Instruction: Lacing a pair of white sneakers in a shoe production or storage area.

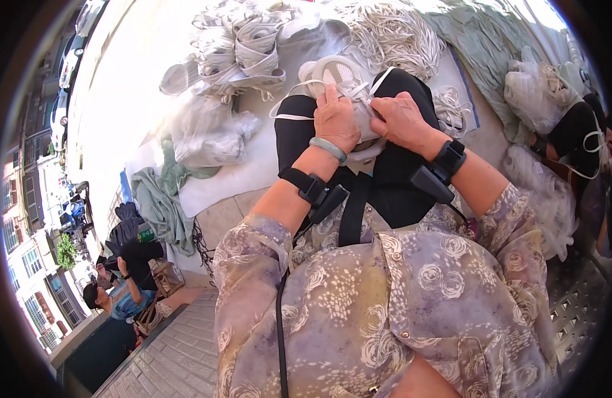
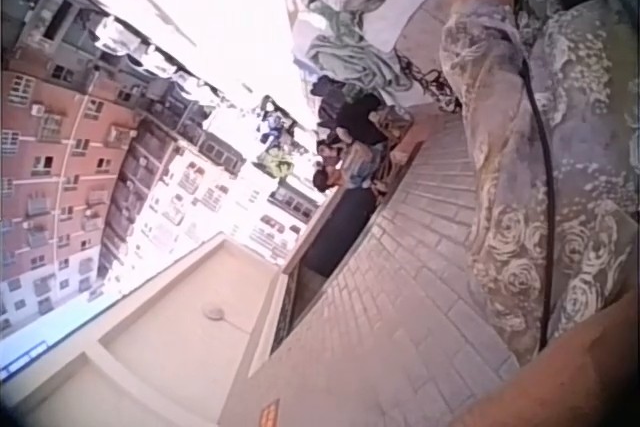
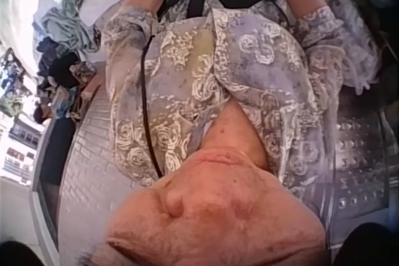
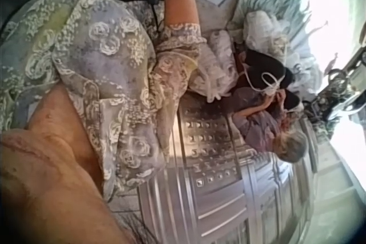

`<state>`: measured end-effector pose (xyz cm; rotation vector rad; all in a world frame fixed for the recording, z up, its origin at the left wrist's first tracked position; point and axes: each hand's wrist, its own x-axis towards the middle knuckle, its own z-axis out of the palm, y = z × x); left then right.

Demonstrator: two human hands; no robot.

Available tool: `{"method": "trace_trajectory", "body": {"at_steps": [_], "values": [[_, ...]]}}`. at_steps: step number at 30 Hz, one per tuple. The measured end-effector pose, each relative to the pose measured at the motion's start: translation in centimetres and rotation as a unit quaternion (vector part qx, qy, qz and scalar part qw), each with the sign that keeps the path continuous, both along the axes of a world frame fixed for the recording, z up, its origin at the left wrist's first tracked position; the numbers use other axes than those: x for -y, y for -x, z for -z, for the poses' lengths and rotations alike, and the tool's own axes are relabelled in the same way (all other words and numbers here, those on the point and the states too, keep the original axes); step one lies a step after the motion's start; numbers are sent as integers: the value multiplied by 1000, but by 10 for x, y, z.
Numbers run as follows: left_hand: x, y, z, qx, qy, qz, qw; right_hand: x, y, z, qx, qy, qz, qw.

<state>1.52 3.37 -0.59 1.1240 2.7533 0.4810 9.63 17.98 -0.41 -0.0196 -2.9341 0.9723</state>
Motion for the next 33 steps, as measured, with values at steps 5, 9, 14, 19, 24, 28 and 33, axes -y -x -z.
{"method": "trace_trajectory", "body": {"at_steps": [5, 9, 14, 19, 24, 28, 33], "values": [[10, 13, 3, 15, -33, 37, 999, -1, 1, -2, 10, -5, -6, 1000], [14, 12, 6, 57, -86, 37, 994, 6, 4, -9, -64, -38, 14, 997], [7, 5, 13, 33, -89, -7, 995, 19, 18, -5, -148, -60, 5, 987], [6, 4, 10, 34, -114, -5, 993, 17, 27, -5, -91, -92, -18, 991], [16, 8, -3, 76, -112, 11, 991, 8, 22, -13, -64, -140, -40, 987], [34, 8, -8, 47, -182, 11, 982, -43, -11, -38, -34, -136, 1, 990], [35, 27, -4, 14, -200, 3, 980, -154, -88, -21, -33, -49, 123, 991]]}}
